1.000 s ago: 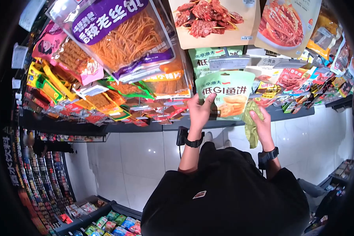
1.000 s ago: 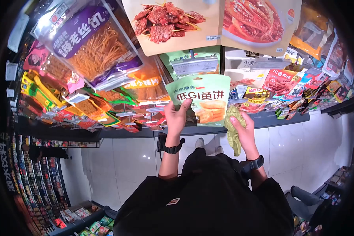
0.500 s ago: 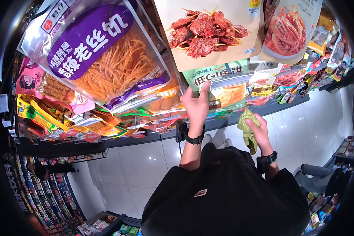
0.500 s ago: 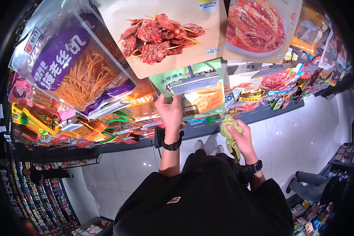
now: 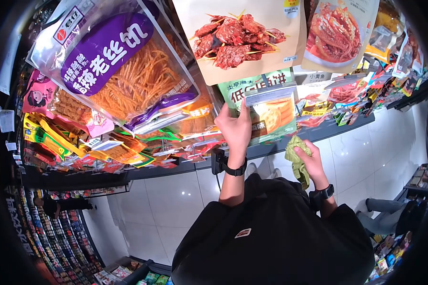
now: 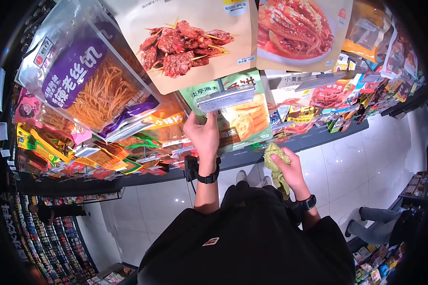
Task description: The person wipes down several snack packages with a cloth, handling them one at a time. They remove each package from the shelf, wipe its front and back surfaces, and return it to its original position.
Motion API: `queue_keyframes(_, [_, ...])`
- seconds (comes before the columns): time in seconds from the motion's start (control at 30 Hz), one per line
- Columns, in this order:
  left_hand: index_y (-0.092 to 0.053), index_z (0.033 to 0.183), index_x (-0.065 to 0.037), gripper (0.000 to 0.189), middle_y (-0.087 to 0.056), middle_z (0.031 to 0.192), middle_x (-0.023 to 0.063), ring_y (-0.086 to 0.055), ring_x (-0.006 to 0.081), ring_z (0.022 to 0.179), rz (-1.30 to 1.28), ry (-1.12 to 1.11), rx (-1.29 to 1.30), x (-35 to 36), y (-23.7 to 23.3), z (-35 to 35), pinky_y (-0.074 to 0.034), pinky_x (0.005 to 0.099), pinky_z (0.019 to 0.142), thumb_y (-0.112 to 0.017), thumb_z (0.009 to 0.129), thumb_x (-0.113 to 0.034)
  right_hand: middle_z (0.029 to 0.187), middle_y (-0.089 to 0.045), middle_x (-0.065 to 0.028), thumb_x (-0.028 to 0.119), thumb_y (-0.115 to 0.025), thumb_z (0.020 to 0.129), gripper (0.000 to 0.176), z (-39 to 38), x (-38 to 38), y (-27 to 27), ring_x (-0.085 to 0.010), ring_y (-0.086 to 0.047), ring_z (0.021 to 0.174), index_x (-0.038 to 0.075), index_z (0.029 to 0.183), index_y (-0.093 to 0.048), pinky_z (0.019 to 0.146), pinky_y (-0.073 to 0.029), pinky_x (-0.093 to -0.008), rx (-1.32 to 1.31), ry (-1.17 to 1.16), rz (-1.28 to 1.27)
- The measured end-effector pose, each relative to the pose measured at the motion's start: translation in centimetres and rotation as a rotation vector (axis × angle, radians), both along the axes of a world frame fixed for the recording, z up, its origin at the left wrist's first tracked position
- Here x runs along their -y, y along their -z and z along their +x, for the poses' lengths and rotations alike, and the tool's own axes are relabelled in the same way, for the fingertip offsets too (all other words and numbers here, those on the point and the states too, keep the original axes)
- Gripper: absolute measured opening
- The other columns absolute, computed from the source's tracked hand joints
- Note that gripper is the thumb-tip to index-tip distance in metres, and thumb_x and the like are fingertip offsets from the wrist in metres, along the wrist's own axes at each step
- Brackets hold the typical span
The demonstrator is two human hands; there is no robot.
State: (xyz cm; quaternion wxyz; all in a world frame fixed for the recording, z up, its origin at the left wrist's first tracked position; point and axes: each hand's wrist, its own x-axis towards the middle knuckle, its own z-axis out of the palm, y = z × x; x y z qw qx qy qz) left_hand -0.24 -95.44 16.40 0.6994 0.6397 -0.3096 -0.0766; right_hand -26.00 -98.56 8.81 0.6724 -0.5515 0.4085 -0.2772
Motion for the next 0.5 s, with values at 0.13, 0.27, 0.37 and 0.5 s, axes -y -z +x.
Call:
queue_keyframes(0.13, [-0.071,0.108,0.008,0.022,-0.078,0.093,0.0131,-0.068,0.0101,0.082,0.05,-0.057,0.01,-0.4,-0.5,0.1,-0.054,0.0297,0.077,-0.072,0.096,-0.01,0.093,-0.068,0.0003,0.013,-0.07,0.099,0.015,-0.7,-0.1,0.0,-0.0051,-0.06,0.085,0.0,0.106,-0.067,0.077,-0.05,-0.0243,-0.011,-0.013,-0.005])
queue_keyframes(0.27, [-0.071,0.104,0.008,0.021,-0.078,0.09,0.0157,-0.071,0.0127,0.08,0.057,-0.108,0.059,0.1,-0.6,0.3,-0.054,0.0308,0.074,-0.072,0.096,-0.011,0.093,-0.068,0.0002,0.012,-0.069,0.099,0.015,-1.1,-0.3,0.1,-0.0051,-0.06,0.084,0.0,0.106,-0.067,0.076,-0.05,-0.0243,-0.005,-0.02,-0.019])
queue_keyframes(0.37, [-0.071,0.102,0.008,0.021,-0.076,0.088,0.0198,-0.075,0.0227,0.076,0.126,-0.182,0.154,0.5,-0.7,0.2,-0.054,0.0342,0.068,-0.073,0.096,-0.012,0.092,-0.068,0.0003,0.012,-0.069,0.099,0.014,-1.3,-0.6,-0.1,-0.005,-0.06,0.084,0.0,0.106,-0.066,0.075,-0.05,-0.0242,-0.008,-0.025,0.014])
queue_keyframes(0.5, [-0.07,0.1,0.006,0.023,-0.074,0.085,0.0227,-0.074,0.0362,0.072,0.224,-0.303,0.269,0.7,0.2,0.8,-0.054,0.0405,0.063,-0.075,0.095,-0.015,0.091,-0.068,0.0004,0.011,-0.068,0.099,0.014,-2.1,-1.1,-0.3,-0.005,-0.06,0.083,0.0,0.108,-0.066,0.074,-0.05,-0.0241,-0.021,-0.049,0.025])
